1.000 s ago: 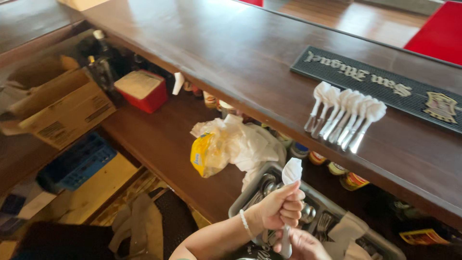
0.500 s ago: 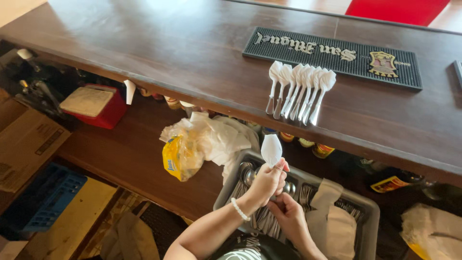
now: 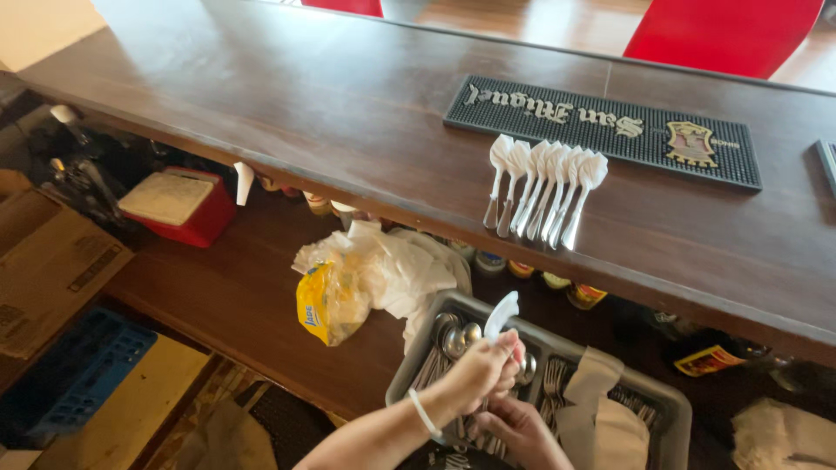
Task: The person folds white napkins and wraps individual forks and spoons with them. The wrapped cutlery is placed in a neat row on the bar counter. The person repeats this process for multiple pieces of cutlery from a tray.
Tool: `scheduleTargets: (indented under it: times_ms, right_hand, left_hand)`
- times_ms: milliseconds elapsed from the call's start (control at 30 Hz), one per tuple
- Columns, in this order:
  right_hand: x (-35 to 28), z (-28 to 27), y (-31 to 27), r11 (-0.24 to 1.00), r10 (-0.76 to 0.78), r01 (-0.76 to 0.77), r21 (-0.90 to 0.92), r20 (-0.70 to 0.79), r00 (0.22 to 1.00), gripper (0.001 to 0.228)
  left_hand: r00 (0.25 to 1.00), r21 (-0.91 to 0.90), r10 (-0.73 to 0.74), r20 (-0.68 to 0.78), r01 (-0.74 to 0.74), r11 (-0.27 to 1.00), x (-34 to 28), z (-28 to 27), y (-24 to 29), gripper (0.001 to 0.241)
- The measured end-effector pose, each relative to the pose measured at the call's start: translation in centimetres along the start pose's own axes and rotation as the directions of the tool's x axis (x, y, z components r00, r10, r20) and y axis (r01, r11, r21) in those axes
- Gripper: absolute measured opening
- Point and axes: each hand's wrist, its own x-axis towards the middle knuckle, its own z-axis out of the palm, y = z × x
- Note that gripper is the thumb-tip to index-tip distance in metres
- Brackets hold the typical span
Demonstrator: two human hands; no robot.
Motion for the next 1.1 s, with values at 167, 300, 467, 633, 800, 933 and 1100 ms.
scheduleTargets:
  times_ms: [167,300,467,633,800,933,1100]
  right_hand:
    - [0.0,-1.3,3.1,0.974,0.203,-0.209,0.083,0.078,0.976,0.036]
    - [-0.6,-1.0,3.4,0.804,0.164,-0.324,0.498,0.338,0.927,0.051]
    - [-0.8,-1.0,4.1,0.888,-0.026,-0.092,0.451,0.249,0.968,0.027]
    - [0.6,-1.8,6.2,0.994,0.105,-0.100,0.045,-0.125,0.987,0.016]
    - [0.8,-4.3,10.0,0.994,0.023,-0.051,-0.101,-0.258,0.966,0.017]
    - [0.5,-1.9,7.7,0.965,-0.024,0.111,0.240,-0.340,0.940,0.031]
    - [1.0,-0.3,3.0,0.978,0.068,-0.011,0.207,-0.274,0.959,0.068]
  left_hand:
    - [0.993,-0.204,-0.121,0.015,0.121,0.972,0.1,-1.3,-1.2,0.041]
    - [0.886,-0.444,-0.102,0.452,0.322,0.836,-2.1,-0.2,0.7,0.043]
    - [0.916,-0.179,-0.110,0.385,0.191,0.965,-2.2,0.9,1.1,0.041]
    - [0.999,-0.040,-0.029,-0.037,0.027,0.999,-1.0,0.0,-1.6,0.040]
    - [0.999,0.026,0.012,-0.049,-0.011,1.000,-1.4,-1.6,-1.0,0.023]
    - [0.995,0.296,0.049,-0.081,-0.023,0.955,-2.2,-1.3,-0.5,0.022]
    - [0.986,0.604,0.138,-0.090,-0.056,0.795,-3.7,-0.5,0.0,0.016]
